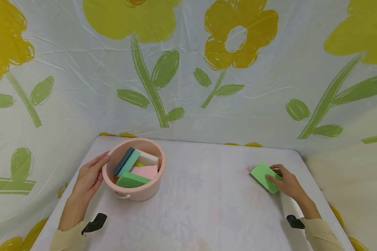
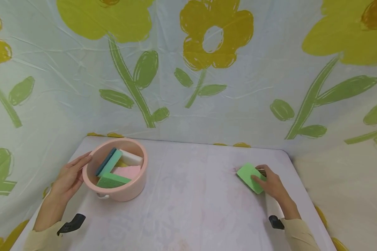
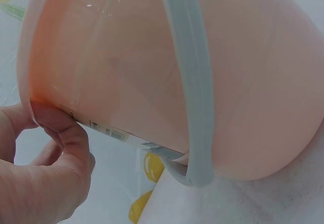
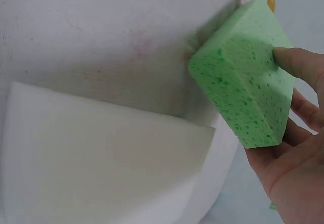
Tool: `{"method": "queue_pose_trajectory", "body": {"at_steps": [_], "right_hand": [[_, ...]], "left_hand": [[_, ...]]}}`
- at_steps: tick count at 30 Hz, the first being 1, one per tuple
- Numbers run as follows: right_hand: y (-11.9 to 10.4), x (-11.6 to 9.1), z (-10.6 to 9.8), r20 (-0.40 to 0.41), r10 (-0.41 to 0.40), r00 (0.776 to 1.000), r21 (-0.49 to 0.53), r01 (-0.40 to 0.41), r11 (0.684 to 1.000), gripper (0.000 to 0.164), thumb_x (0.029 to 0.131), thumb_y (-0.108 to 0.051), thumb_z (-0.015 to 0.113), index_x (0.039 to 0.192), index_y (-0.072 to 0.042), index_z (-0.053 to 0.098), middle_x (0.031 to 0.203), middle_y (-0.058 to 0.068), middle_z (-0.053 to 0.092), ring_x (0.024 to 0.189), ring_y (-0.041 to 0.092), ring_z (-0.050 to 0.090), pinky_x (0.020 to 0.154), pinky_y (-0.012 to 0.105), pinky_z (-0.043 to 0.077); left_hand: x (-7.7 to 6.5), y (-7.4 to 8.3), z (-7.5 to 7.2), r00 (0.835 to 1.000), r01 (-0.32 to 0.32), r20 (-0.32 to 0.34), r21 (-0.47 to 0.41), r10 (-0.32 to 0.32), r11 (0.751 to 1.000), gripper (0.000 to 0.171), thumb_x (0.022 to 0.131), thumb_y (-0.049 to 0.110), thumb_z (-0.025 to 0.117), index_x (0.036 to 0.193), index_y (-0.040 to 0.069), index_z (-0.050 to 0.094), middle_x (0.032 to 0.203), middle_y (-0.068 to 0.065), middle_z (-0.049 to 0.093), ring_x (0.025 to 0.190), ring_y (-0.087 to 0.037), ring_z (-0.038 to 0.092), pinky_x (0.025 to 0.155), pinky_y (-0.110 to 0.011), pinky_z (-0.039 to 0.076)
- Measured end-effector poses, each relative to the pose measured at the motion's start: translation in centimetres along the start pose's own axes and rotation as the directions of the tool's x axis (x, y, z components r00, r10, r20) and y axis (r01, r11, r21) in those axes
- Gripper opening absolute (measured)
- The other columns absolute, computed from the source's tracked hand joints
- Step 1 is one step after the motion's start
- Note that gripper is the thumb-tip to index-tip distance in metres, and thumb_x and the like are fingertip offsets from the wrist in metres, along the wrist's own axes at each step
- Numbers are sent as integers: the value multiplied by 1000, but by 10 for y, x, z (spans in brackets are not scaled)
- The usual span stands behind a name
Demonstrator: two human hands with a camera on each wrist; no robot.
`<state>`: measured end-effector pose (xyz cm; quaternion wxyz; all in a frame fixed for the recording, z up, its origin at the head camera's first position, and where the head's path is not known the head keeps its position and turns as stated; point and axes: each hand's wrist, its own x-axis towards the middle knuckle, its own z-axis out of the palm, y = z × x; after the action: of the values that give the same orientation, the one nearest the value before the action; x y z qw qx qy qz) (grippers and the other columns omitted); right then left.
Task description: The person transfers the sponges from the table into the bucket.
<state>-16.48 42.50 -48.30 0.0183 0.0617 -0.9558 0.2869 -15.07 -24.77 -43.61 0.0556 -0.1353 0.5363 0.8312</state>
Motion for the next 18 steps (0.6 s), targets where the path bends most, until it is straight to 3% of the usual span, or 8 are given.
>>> {"method": "queue_pose_trajectory", "body": {"at_steps": [3, 8, 18], "right_hand": [[-5, 1, -1, -22, -36, 999, -8, 36, 999, 44, 91, -22, 65, 124, 3, 50, 116, 30, 57, 103, 48, 55, 80, 56, 48], [-13, 2, -5, -16, -86, 996, -18, 85, 996, 40, 89, -19, 67, 121, 3, 55, 111, 24, 61, 97, 42, 59, 76, 45, 50], [-27, 3, -9, 29, -93, 995, 14, 92, 996, 38, 89, -25, 68, 118, -3, 57, 111, 17, 61, 99, 38, 59, 81, 47, 51]], "left_hand": [[0, 0, -1, 1000, 1, -8, 6, -1, 1000, 59, 88, 25, 68, 141, 11, 46, 122, 1, 56, 67, -1, 54, 57, -12, 50], [1, 1, -1, 999, 29, -23, 14, -29, 999, 58, 87, 27, 70, 139, 14, 49, 124, 2, 55, 66, -2, 55, 58, -13, 50], [3, 2, 0, 998, 55, -45, 27, -53, 998, 64, 85, 29, 72, 141, 14, 46, 127, 3, 54, 70, -2, 56, 63, -14, 52]]}}
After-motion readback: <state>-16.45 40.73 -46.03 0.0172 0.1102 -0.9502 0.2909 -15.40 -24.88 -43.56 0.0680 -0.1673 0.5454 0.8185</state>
